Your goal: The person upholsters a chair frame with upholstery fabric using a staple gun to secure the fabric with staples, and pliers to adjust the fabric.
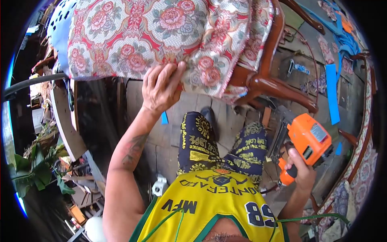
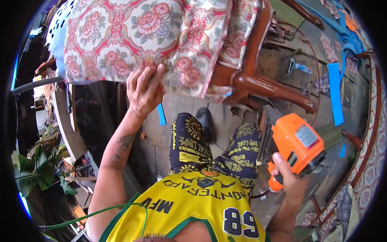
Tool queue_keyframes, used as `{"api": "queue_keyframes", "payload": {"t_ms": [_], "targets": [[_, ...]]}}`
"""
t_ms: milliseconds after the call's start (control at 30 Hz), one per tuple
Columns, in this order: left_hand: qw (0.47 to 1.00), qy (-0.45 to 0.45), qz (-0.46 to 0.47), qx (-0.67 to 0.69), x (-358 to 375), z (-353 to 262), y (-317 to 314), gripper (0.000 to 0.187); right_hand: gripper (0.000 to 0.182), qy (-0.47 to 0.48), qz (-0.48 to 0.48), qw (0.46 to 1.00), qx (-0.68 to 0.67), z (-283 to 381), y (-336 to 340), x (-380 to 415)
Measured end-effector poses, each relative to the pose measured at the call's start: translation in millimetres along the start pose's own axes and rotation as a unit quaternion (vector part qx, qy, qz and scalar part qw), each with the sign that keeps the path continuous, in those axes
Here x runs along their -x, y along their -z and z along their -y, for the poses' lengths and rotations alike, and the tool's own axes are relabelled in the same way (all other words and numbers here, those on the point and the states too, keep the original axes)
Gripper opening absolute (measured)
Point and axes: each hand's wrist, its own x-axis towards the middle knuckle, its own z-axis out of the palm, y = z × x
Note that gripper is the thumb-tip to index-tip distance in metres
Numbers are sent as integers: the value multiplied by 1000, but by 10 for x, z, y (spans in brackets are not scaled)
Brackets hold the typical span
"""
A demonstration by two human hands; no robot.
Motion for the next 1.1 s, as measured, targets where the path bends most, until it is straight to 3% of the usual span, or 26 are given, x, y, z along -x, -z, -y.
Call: {"api": "queue_keyframes", "payload": {"t_ms": [33,200,300,467,533,733,800,867,1000,1067,1100], "targets": [[1000,6,14,3,-27,-23,43,53,29,7,6,1000,21,-45,144,57],[996,45,76,6,-98,-152,203,59,22,46,11,995,88,-147,359,330],[993,58,105,24,-151,-217,327,57,27,37,12,995,87,-303,471,508],[992,11,126,-2,-237,-22,468,58,27,74,-8,987,141,-580,482,904],[992,6,127,8,-228,124,518,60,29,38,-26,991,127,-603,414,1101],[986,-116,96,74,-192,683,405,60,39,-52,-167,981,83,-739,-264,1680],[979,-147,86,111,-336,819,401,57,29,-67,-223,971,63,-646,-571,1933],[960,-149,164,172,-486,925,448,53,27,-90,-244,965,36,-678,-846,2142],[953,-205,148,170,-518,1086,388,56,26,-72,-298,952,-26,-715,-1365,2416],[947,-226,148,173,-501,1093,327,59,29,-78,-264,961,17,-829,-1518,2444],[948,-234,146,161,-496,1080,320,59,19,-102,-263,955,87,-800,-1588,2433]]}}
